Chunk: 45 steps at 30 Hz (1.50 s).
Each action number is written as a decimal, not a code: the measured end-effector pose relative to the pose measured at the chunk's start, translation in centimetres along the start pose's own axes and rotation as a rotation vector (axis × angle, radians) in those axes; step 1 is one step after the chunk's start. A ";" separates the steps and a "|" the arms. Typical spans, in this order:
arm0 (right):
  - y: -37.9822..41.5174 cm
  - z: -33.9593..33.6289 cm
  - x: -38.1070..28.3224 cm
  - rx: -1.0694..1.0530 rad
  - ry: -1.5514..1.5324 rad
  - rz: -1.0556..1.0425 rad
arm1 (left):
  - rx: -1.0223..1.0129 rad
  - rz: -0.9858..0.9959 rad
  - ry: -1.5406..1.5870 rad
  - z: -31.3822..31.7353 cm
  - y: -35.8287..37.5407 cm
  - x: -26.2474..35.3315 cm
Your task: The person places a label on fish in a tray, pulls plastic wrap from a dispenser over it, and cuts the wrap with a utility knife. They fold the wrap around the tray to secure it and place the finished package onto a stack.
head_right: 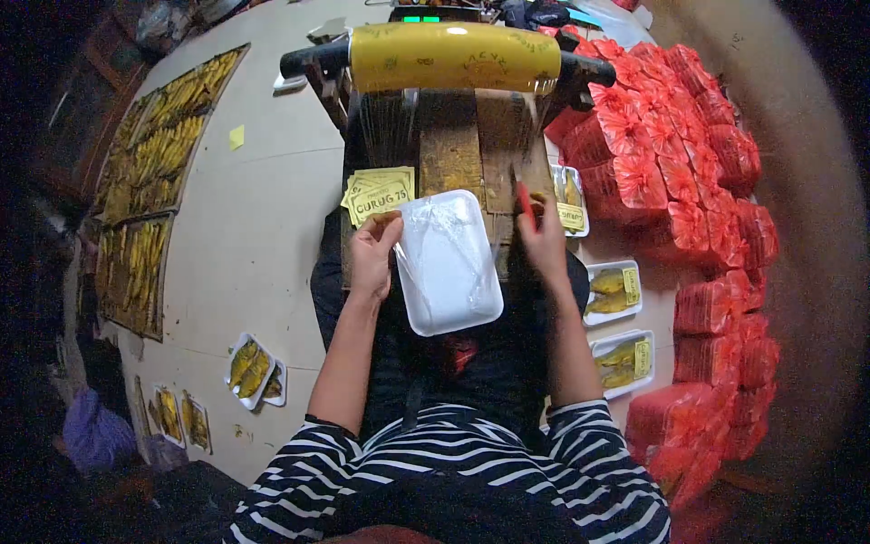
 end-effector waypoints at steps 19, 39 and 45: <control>-5.0 -7.6 -11.0 -0.633 0.583 0.203 | 0.137 -0.023 0.521 0.3 2.2 -0.9; -3.2 7.5 -12.8 -0.631 0.258 -0.399 | 0.155 0.052 0.318 0.6 1.9 -1.4; -4.7 14.3 -12.7 -0.700 0.065 -0.431 | 0.183 0.196 0.061 1.6 2.3 1.5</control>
Point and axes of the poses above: each hand's wrist, its own y-axis away from the middle knuckle, its own z-axis out of the palm, x = y × z, the point moved 4 cm from there along -y, towards the middle knuckle, and after that the axes turned 6 degrees about -y, right-handed, at the moved point
